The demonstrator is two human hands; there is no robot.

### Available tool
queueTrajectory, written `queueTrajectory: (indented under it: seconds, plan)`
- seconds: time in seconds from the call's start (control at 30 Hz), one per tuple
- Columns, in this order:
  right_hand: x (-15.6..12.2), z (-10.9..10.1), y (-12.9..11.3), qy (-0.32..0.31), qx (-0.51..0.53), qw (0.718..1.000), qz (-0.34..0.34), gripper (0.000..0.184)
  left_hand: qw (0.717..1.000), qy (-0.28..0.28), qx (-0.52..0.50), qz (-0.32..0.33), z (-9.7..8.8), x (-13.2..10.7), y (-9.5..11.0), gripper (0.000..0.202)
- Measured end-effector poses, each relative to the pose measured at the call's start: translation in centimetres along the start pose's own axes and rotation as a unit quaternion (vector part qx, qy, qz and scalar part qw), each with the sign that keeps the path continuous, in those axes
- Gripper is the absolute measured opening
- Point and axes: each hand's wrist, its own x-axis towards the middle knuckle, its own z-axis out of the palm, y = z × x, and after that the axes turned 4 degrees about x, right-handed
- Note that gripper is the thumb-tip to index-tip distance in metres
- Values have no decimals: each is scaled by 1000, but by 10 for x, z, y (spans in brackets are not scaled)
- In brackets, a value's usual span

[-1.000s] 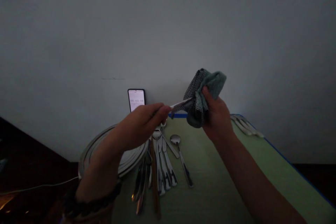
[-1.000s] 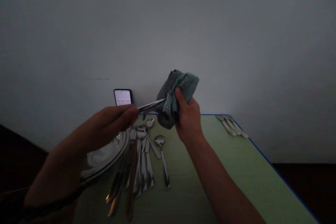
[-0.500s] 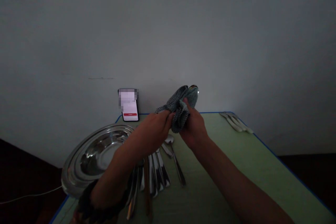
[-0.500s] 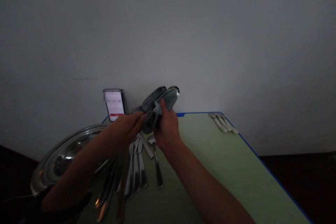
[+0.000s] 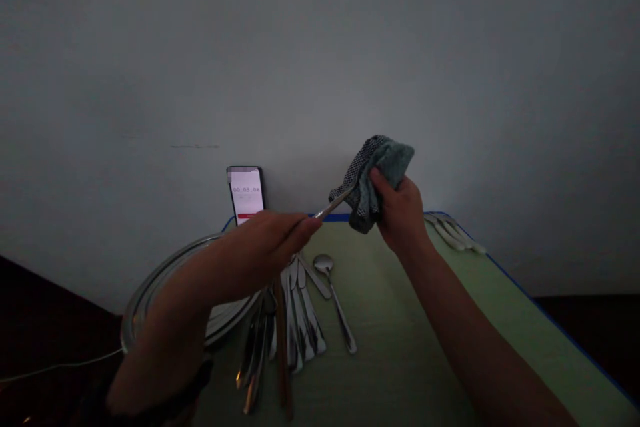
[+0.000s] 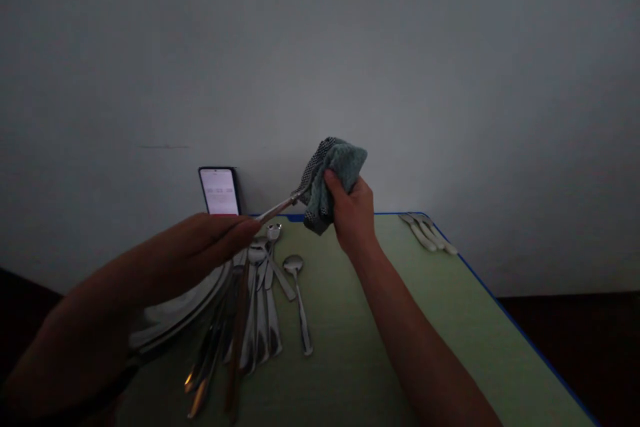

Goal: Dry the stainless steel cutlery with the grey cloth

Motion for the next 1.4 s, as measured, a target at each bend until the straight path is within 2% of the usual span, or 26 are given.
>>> queueTrajectory:
  seconds: [0.07,0.13,0.2,0.27,0.33,0.47,0.5,0.57,0.77,0.83,0.9,0.97,1.07,1.17,1.3,1.4]
  plan:
    - [5,-10,-4,-73,-55,996,-9,23,999,26,-27,-13,-4,-1,-7,40]
    - [7,-18,-11,-166,-107,980,36,22,995,75,-48,-33,-4,-1,-14,42]
    - [6,-23,-22,-245,-166,951,92,21,989,121,-60,-60,-2,0,-18,45]
    - [3,-25,-35,-311,-216,915,142,21,985,140,-67,-75,2,1,-19,48]
    - [-1,-26,-48,-381,-249,871,187,20,987,121,-76,-67,5,2,-20,50]
    - [-7,-26,-65,-499,-307,773,243,16,994,19,-108,-23,8,1,-21,50]
    - [-8,-27,-66,-511,-316,760,247,16,993,0,-113,-17,8,1,-22,50]
    - [-9,-27,-65,-518,-323,753,246,17,993,-22,-114,-15,8,1,-23,50]
    - [-8,-25,-56,-516,-335,764,195,18,994,-36,-102,-27,8,2,-26,48]
    - [-8,-24,-55,-500,-324,779,194,19,994,-29,-102,-33,9,3,-25,48]
    - [-8,-23,-53,-467,-295,806,210,23,994,-14,-99,-45,9,5,-23,48]
    - [-7,-22,-50,-412,-271,845,206,24,994,7,-91,-60,8,6,-21,50]
    - [-5,-19,-42,-298,-270,905,142,22,994,35,-80,-73,6,6,-18,50]
    - [-3,-15,-33,-191,-232,948,109,24,993,52,-85,-71,4,6,-16,49]
    - [-4,-6,-23,-89,-108,985,102,27,990,58,-111,-67,4,7,-13,49]
    - [-7,3,-17,-31,-19,993,115,26,989,43,-129,-60,4,7,-11,49]
